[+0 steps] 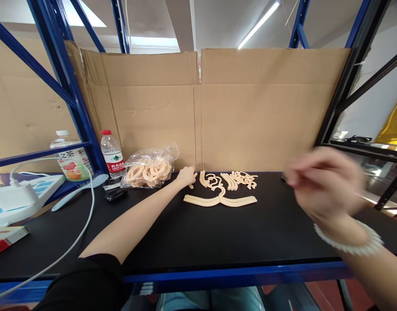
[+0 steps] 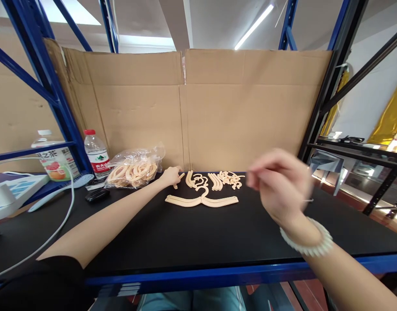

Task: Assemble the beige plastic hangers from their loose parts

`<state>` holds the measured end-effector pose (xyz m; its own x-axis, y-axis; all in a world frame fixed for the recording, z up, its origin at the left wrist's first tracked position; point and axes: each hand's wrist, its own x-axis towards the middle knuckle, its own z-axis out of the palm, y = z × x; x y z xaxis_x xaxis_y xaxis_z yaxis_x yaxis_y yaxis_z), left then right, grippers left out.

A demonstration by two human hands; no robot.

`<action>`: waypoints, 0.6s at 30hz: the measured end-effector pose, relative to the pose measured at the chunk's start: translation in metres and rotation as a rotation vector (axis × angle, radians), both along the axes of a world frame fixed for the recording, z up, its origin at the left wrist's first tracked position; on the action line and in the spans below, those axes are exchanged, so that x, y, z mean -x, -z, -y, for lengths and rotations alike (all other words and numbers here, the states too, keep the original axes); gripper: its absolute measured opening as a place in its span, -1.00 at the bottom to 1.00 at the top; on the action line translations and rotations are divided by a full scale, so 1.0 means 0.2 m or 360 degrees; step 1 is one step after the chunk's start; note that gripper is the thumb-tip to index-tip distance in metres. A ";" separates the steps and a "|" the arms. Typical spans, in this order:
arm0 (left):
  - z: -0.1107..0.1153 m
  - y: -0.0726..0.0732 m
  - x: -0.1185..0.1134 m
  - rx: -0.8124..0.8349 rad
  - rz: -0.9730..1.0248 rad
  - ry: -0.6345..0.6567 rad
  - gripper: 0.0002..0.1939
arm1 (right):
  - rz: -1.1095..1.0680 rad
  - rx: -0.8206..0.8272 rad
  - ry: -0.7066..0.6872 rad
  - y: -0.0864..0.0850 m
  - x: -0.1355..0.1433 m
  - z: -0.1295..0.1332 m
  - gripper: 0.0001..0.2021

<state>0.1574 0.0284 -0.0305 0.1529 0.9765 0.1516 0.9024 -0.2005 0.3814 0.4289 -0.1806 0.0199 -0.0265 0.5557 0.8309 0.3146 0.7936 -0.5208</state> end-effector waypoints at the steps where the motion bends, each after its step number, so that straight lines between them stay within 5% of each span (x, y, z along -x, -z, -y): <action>1: 0.00 -0.01 0.01 -0.0001 0.0072 -0.0017 -0.76 | 0.0027 0.0096 -0.0064 0.00 0.03 -0.06 -0.87; 4: -0.01 -0.06 0.03 -0.0002 0.0348 -0.0073 -0.73 | 0.0387 0.0543 -0.0150 0.02 0.10 -0.34 -0.85; 10: 0.13 -0.16 0.02 0.0223 0.1170 -0.0016 -0.65 | 0.1560 0.0648 -0.0020 0.14 0.22 -0.83 -0.74; 18: 0.44 -0.11 0.05 0.0638 0.1900 0.0046 -0.90 | 0.1821 0.0542 0.0153 0.25 0.37 -1.03 -0.79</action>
<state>0.1481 -0.0590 -0.0082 0.1473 0.9844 -0.0959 -0.0486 0.1041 0.9934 0.3554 0.0261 -0.0292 -0.6007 0.7828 0.1623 0.7830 0.6171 -0.0786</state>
